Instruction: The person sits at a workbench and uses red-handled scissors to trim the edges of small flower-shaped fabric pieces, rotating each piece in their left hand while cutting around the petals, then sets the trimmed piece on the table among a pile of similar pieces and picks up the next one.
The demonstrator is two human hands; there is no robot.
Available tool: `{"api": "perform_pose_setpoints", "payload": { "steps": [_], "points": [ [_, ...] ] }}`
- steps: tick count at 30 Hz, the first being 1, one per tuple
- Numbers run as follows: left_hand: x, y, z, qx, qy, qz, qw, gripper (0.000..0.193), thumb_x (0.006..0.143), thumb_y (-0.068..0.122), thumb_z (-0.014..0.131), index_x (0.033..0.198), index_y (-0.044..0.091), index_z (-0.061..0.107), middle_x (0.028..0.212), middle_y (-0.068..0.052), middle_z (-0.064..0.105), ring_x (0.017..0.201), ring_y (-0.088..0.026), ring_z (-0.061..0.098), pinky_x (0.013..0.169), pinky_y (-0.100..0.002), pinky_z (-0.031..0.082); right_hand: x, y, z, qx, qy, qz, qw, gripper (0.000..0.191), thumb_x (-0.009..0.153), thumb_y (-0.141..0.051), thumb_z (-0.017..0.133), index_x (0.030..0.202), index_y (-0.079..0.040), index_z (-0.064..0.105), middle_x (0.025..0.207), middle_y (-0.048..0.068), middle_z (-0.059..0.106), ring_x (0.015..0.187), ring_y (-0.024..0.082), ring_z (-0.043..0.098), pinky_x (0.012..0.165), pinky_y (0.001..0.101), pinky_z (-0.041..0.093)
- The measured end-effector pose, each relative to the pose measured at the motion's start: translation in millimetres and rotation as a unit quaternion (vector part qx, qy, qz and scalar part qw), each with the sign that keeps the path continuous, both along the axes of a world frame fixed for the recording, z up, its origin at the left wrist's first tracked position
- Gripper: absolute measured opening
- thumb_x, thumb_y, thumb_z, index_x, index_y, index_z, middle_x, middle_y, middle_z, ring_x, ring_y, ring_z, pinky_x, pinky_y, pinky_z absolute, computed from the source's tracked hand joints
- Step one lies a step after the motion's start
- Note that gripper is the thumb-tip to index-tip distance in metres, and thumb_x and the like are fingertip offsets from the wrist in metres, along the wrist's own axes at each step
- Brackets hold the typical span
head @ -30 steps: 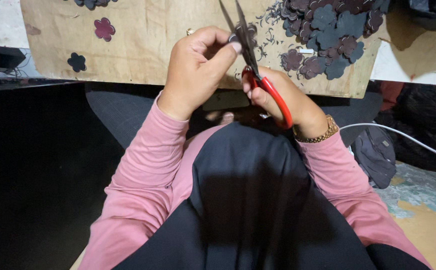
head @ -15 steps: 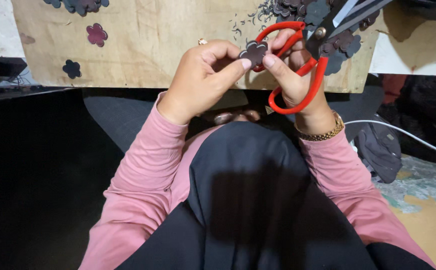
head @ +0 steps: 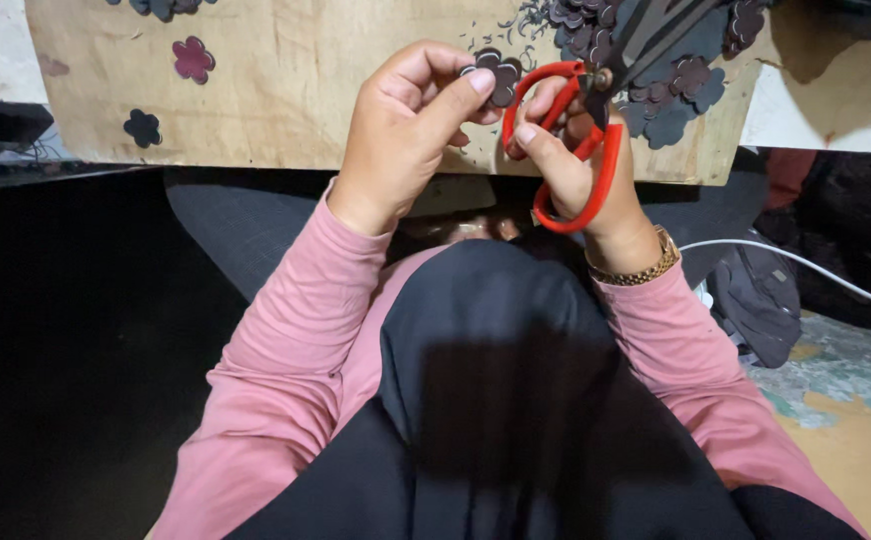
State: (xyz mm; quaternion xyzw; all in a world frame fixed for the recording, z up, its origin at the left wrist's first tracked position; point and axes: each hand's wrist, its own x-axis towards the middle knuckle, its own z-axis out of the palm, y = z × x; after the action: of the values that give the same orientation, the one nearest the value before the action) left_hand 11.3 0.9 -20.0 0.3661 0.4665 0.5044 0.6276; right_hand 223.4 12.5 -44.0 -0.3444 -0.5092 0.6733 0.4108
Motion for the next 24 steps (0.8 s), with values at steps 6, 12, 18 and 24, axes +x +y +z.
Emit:
{"api": "perform_pose_setpoints", "payload": {
  "steps": [6, 12, 18, 24],
  "points": [
    [-1.9, 0.1, -4.9, 0.035, -0.060, 0.002, 0.998, 0.019, 0.103, 0.009, 0.071, 0.119, 0.000, 0.065, 0.102, -0.005, 0.075, 0.088, -0.008, 0.071, 0.075, -0.021, 0.055, -5.6, 1.6, -3.7, -0.018, -0.024, -0.016, 0.999, 0.019, 0.101, -0.011, 0.069, 0.114, -0.004, 0.056, 0.101, 0.007, 0.064, 0.090, 0.013, 0.062, 0.085, 0.0287, 0.053],
    [1.1, -2.1, -0.6, 0.037, -0.080, -0.049, 0.995, 0.024, 0.099, -0.003, 0.071, 0.121, -0.003, 0.062, 0.103, -0.008, 0.074, 0.090, -0.010, 0.073, 0.075, -0.021, 0.056, -9.0, 4.8, 0.5, 0.028, 0.025, -0.040, 0.998, 0.020, 0.106, -0.011, 0.069, 0.118, -0.006, 0.054, 0.116, 0.006, 0.063, 0.102, 0.013, 0.063, 0.094, 0.0280, 0.053],
    [-2.1, -5.6, 9.6, 0.088, -0.091, -0.077, 0.989, 0.041, 0.100, -0.003, 0.070, 0.137, 0.002, 0.055, 0.106, -0.006, 0.072, 0.093, -0.007, 0.070, 0.080, -0.021, 0.058, -5.3, 2.2, 1.8, 0.022, 0.003, -0.060, 0.998, 0.022, 0.106, -0.007, 0.070, 0.119, -0.007, 0.052, 0.104, 0.005, 0.060, 0.098, 0.012, 0.059, 0.091, 0.0261, 0.049],
    [2.6, -6.5, 3.1, 0.110, -0.039, -0.046, 0.992, 0.028, 0.101, -0.005, 0.078, 0.116, 0.001, 0.055, 0.098, -0.005, 0.063, 0.084, -0.005, 0.060, 0.076, -0.021, 0.051, -3.1, 3.1, -0.9, -0.007, 0.031, -0.073, 0.997, 0.022, 0.104, -0.005, 0.069, 0.118, -0.006, 0.051, 0.100, 0.006, 0.062, 0.093, 0.012, 0.058, 0.087, 0.0256, 0.046]
  ]
}}
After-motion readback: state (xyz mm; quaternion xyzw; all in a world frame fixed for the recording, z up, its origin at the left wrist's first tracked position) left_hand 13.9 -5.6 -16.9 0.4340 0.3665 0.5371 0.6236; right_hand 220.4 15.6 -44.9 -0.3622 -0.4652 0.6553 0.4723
